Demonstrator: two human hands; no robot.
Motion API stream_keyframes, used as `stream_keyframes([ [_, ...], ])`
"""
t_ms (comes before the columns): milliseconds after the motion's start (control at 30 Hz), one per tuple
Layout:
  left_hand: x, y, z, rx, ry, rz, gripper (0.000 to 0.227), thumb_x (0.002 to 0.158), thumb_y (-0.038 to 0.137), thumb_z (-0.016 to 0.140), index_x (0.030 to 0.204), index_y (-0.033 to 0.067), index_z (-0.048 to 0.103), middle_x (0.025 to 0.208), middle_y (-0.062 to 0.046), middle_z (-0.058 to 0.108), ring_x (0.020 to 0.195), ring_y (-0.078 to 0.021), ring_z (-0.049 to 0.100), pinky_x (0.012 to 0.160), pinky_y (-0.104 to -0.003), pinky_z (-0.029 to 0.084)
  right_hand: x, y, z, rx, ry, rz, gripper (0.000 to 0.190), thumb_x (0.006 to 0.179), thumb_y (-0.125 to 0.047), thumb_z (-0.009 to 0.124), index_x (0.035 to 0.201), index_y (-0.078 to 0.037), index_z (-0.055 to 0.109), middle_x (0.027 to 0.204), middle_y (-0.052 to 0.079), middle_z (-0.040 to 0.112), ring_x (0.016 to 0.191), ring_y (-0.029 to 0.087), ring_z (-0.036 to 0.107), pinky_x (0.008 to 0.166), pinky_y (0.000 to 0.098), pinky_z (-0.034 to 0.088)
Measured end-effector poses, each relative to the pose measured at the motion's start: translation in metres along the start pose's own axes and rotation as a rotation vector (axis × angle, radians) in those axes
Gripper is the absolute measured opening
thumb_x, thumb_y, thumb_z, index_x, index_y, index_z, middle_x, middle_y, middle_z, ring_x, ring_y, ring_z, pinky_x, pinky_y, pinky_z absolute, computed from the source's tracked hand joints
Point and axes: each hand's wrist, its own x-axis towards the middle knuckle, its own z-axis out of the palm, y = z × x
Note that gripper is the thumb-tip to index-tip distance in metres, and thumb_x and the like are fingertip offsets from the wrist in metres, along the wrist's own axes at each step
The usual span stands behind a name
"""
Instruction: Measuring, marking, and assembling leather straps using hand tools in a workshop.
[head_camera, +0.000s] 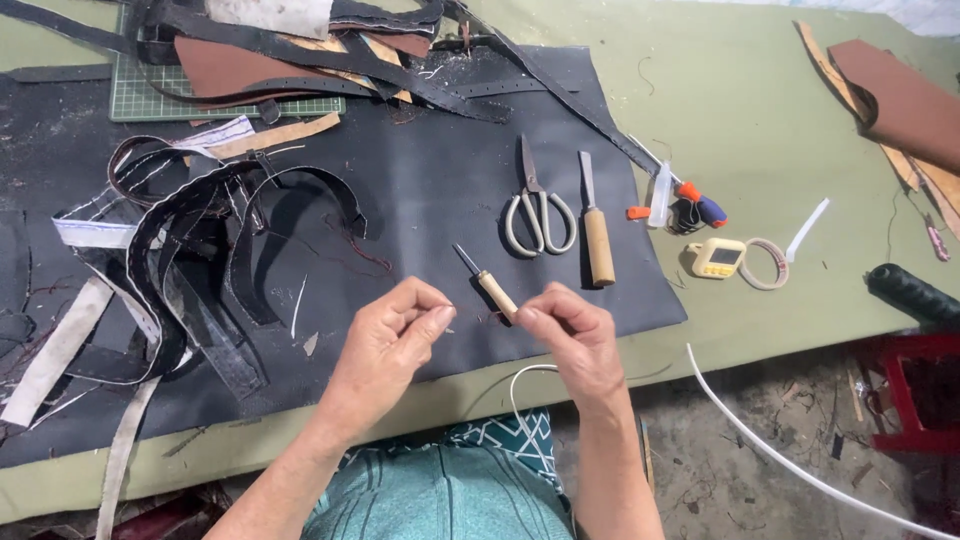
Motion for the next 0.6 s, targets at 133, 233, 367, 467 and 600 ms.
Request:
stream_keyframes([
  [133, -0.010, 0.002, -0.009, -0.144, 0.036, 0.032, 0.014, 0.101, 0.009, 0.059, 0.095, 0.0038, 0.071, 0.051, 0.000, 0.048, 0.049, -0.0074, 0.043, 0.047, -0.022, 0.040, -0.008, 0.000, -0.010, -0.072, 0.117, -0.048, 0.017, 0.095, -0.008, 0.068, 0.083, 0.000, 0.076, 0.066, 0.002, 0.044, 0.066, 0.007, 0.036, 0.061, 0.0245, 0.036],
  [233, -0.018, 0.005, -0.014, -0.174, 0.042, 0.057, 0.013, 0.101, 0.007, 0.059, 0.094, 0.0020, 0.069, 0.051, 0.001, 0.045, 0.048, -0.0065, 0.042, 0.047, -0.021, 0.038, -0.016, -0.003, -0.012, -0.081, 0.168, -0.052, 0.017, 0.096, -0.008, 0.068, 0.083, 0.000, 0.075, 0.067, 0.002, 0.045, 0.067, 0.006, 0.036, 0.063, 0.0243, 0.036],
  [367, -0.031, 0.002, -0.021, -0.175, 0.038, 0.081, 0.012, 0.099, 0.005, 0.062, 0.093, -0.0006, 0.070, 0.051, 0.001, 0.044, 0.047, -0.0058, 0.041, 0.045, -0.021, 0.037, -0.026, 0.002, -0.012, -0.119, 0.171, -0.047, 0.016, 0.096, -0.010, 0.069, 0.084, -0.003, 0.076, 0.067, 0.002, 0.045, 0.066, 0.007, 0.036, 0.063, 0.0259, 0.037],
  [467, -0.043, -0.002, -0.031, -0.138, 0.049, 0.066, 0.013, 0.099, 0.005, 0.061, 0.093, -0.0010, 0.071, 0.049, -0.001, 0.045, 0.046, -0.0069, 0.042, 0.047, -0.021, 0.038, -0.032, 0.000, -0.008, -0.173, 0.173, -0.023, 0.016, 0.097, -0.012, 0.070, 0.084, -0.005, 0.077, 0.066, 0.001, 0.047, 0.066, 0.007, 0.038, 0.063, 0.0256, 0.039],
  [600, -0.065, -0.008, -0.027, 0.142, 0.070, 0.000, 0.011, 0.096, 0.012, 0.065, 0.090, 0.0084, 0.074, 0.051, -0.003, 0.061, 0.052, -0.0095, 0.047, 0.053, -0.026, 0.045, -0.041, 0.019, -0.007, -0.463, 0.115, -0.038, 0.011, 0.094, -0.012, 0.073, 0.085, -0.006, 0.077, 0.066, 0.004, 0.055, 0.064, 0.008, 0.043, 0.063, 0.0277, 0.041],
])
